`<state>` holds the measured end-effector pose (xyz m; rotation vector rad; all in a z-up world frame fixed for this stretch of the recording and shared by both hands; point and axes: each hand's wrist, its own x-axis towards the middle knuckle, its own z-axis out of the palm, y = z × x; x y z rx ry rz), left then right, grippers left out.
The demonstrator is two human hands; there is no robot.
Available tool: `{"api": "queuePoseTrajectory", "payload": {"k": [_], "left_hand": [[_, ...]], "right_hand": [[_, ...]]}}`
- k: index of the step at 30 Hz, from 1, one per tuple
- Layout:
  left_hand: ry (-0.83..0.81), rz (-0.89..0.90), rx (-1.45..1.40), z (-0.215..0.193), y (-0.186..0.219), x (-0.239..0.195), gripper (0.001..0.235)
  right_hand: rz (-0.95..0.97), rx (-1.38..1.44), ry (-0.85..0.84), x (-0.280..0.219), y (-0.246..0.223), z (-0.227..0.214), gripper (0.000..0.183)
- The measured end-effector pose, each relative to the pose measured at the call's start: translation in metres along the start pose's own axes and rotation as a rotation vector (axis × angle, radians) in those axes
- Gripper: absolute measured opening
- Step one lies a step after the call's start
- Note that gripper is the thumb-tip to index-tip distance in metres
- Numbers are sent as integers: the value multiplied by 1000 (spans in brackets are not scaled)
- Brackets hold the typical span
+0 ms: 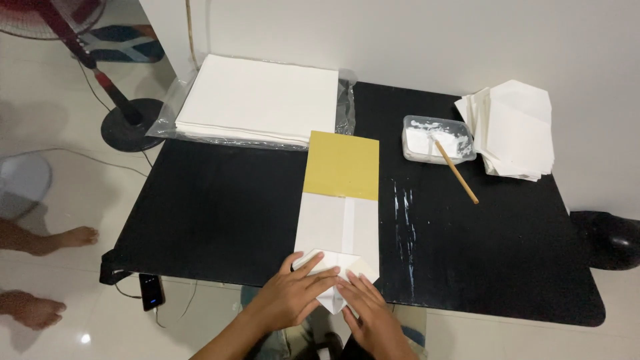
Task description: Assembling a paper bag by folding paper and applying glue with a brush.
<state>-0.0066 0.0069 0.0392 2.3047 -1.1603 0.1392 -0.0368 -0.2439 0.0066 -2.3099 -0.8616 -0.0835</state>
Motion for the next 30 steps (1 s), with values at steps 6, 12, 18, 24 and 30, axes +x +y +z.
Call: {"api": "queuePoseTrajectory", "payload": {"k": [6, 12, 18, 24, 30], "left_hand": [[35, -16, 17, 11, 0, 1, 67], [31, -16, -112, 5, -5, 7, 18], [271, 42, 210, 12, 19, -2, 6], [213, -30, 154, 51, 18, -25, 51], [385, -12, 169, 52, 20, -23, 15]], "right_hand": [[49, 1, 44, -6, 0, 9, 66], [45, 25, 150, -3, 18, 8, 46], [6, -111, 165, -7, 10, 1, 44], [18, -242, 123, -10, -3, 15, 49], [-19, -271, 55, -7, 2, 19, 53]]}}
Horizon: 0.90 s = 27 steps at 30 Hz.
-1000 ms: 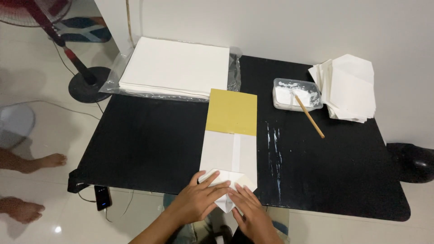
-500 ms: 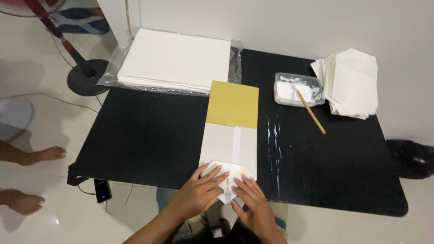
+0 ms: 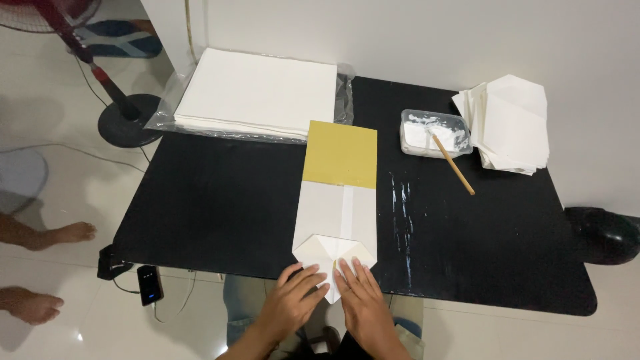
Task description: Assembling a paper bag by folding paper and applying glue with a brush.
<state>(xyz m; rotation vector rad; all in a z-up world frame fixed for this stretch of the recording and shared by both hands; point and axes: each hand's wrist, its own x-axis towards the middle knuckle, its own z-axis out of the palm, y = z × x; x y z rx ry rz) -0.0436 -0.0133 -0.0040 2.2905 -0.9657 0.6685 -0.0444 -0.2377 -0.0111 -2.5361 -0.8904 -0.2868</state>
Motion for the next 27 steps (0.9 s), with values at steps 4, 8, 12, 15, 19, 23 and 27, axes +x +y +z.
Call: {"api": "queuePoseTrajectory", "payload": {"k": [4, 8, 12, 15, 19, 23, 27], "left_hand": [[-10, 5, -9, -3, -1, 0, 25], [-66, -17, -55, 0, -4, -3, 39], [9, -61, -95, -9, -1, 14, 21], [91, -145, -199, -3, -6, 23, 19], [70, -244, -284, -2, -9, 36, 17], [-22, -421, -313, 14, -19, 35, 27], [-179, -597, -320, 22, -28, 41, 40]], "right_hand": [[14, 68, -16, 1, 1, -3, 56], [-23, 150, 150, 3, -1, -7, 39], [-18, 197, 247, 8, -4, -12, 30], [4, 236, 249, 5, 12, 0, 39], [114, 247, 341, 24, -2, -14, 28], [218, 223, 255, 34, 0, -14, 20], [362, 271, 216, 42, 3, -13, 30]]}}
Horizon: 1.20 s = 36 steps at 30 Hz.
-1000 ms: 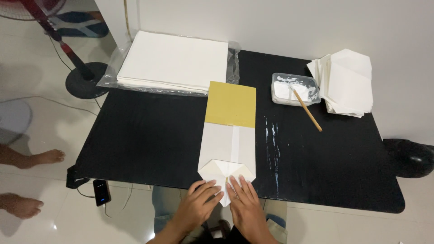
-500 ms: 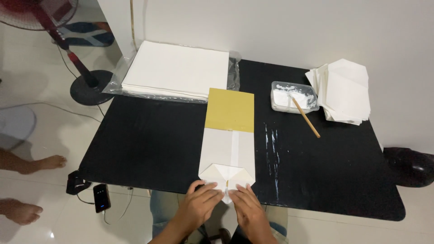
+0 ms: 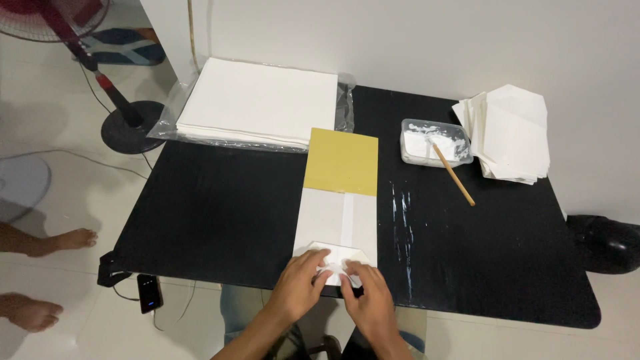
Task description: Assembling a paper bag by folding paper and applying glue with a brush.
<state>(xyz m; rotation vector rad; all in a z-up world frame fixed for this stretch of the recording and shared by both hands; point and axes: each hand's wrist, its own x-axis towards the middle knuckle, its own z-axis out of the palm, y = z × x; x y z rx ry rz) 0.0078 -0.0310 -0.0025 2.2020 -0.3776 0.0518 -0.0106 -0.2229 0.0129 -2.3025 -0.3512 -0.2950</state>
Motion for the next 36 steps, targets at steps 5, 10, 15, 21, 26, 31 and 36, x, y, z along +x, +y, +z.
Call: {"api": "queuePoseTrajectory", "payload": {"k": [5, 10, 15, 21, 26, 31, 36], "left_hand": [[27, 18, 29, 4, -6, 10, 45], [-77, -210, 62, -10, 10, 26, 53], [-89, -283, 110, -4, 7, 35, 53], [-123, -466, 161, -17, 31, 49, 51], [-7, -276, 172, 0, 9, 44, 38], [-2, -137, 63, -7, 0, 31, 42], [-62, -21, -179, -23, 0, 14, 17]], "right_hand": [[190, -59, -45, 15, 4, 4, 37], [437, -104, -223, 36, -5, -5, 42], [513, 382, 38, 45, 17, -10, 25], [465, 397, 508, 92, 86, -77, 47], [432, 317, 420, 139, 71, -124, 57], [272, 292, 419, 155, 84, -125, 36], [295, 415, 535, 148, 102, -124, 38]]}}
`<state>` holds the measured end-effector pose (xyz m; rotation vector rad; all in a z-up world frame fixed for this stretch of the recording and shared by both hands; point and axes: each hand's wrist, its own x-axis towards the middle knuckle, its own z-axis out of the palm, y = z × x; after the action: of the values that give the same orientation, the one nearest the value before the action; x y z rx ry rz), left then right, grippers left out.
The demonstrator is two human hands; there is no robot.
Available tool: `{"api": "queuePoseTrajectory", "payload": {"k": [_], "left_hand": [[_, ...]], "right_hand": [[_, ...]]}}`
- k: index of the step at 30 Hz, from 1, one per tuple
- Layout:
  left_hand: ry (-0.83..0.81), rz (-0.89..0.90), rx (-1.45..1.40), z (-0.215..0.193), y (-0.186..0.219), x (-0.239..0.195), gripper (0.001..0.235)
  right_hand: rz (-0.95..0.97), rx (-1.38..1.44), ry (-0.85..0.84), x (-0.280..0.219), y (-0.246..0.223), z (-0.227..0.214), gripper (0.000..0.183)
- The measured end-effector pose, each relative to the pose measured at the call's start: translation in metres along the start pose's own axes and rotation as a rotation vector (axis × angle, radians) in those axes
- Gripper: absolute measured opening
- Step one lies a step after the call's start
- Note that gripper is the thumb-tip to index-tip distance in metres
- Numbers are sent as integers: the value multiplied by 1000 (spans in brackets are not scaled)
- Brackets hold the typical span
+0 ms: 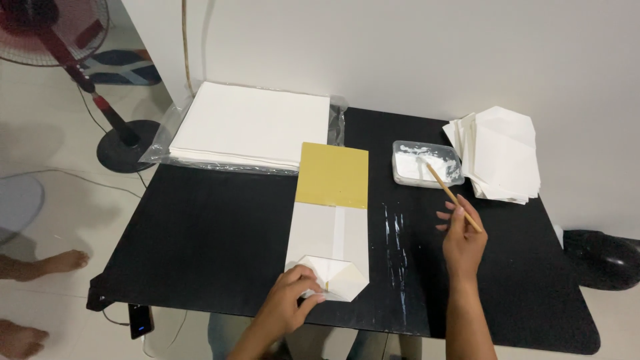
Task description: Assembling a paper bag by folding paper and applying glue with a brush.
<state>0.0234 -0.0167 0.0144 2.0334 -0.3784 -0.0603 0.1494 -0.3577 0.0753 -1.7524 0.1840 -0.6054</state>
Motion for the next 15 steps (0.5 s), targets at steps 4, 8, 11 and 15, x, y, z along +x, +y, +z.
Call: {"api": "queuePoseTrajectory", "payload": {"k": [4, 8, 11, 15], "left_hand": [[61, 144, 50, -1, 4, -9, 12], [65, 307, 223, -4, 9, -15, 5], [21, 290, 282, -6, 9, -19, 6], [65, 371, 388, -6, -3, -22, 7]], "right_hand": [[-35, 19, 0, -12, -9, -9, 40], [10, 207, 145, -11, 3, -27, 32], [72, 364, 224, -16, -9, -39, 32], [123, 531, 247, -34, -24, -44, 38]]}}
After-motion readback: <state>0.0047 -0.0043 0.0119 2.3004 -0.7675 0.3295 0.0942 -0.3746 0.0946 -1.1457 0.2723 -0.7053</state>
